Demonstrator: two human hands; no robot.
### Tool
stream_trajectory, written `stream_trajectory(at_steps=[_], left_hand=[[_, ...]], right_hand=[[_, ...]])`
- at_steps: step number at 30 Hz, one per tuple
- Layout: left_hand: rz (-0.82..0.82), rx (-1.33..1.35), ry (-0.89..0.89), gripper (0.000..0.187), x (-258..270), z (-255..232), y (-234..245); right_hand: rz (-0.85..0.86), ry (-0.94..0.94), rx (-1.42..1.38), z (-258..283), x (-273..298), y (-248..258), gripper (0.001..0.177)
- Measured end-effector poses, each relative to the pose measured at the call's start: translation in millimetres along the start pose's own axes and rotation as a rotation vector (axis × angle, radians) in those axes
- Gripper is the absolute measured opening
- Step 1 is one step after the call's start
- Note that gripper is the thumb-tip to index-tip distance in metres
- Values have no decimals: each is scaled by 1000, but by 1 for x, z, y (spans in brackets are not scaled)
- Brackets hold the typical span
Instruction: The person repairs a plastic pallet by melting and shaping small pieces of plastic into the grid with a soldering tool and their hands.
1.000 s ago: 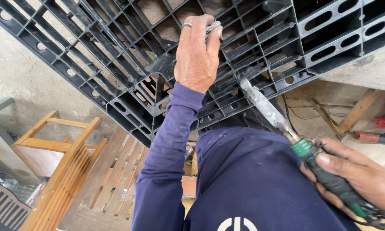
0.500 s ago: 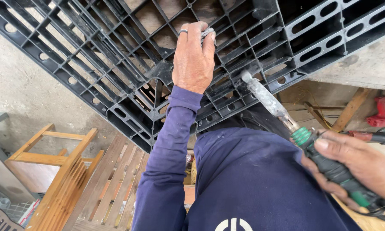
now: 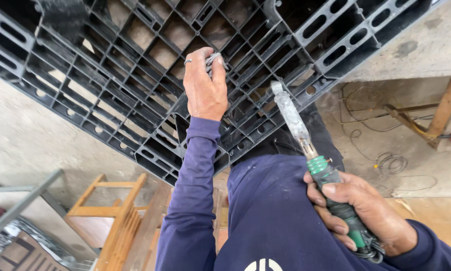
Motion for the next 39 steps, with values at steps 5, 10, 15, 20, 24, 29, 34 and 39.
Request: stream_trajectory(at_steps=[5,10,15,20,24,29,34,39], left_hand=[[47,-108,41,28,-1,-6,1],[-19,-5,-68,27,5,-15,5],[76,9,-251,32,9,-30,3],[147,-37,-345,35,-12,-31,-16],[191,-18,-297,36,-13,-21,-20],[219,8,-255,38,-14,-18,-23],[250,8,-240,38,-15,-16,-24],[248,8,-250,38,-16,-15,-25]], right_hand=[[6,40,-42,-19,-5,-8,43],[31,124,-54,-35,-16,-23,43],[-127,93,-34,-50,-26,-34,42],[28,255,-86,-71,-30,-30,38],[17,243,-114,-73,-26,-36,39],[-168,144,-83,-64,-25,-42,40],[-5,223,-94,-67,-26,-33,40],[17,235,-103,-68,-24,-30,41]])
Point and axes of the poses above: each hand's wrist, its own x-axis away from the middle knuckle, its own y-axis out of the back of the hand, z = x × y, the point moved 1 cm from there along -x, towards the middle knuckle, and after that the axes turned 6 degrees about -x, right-handed, at the moved point
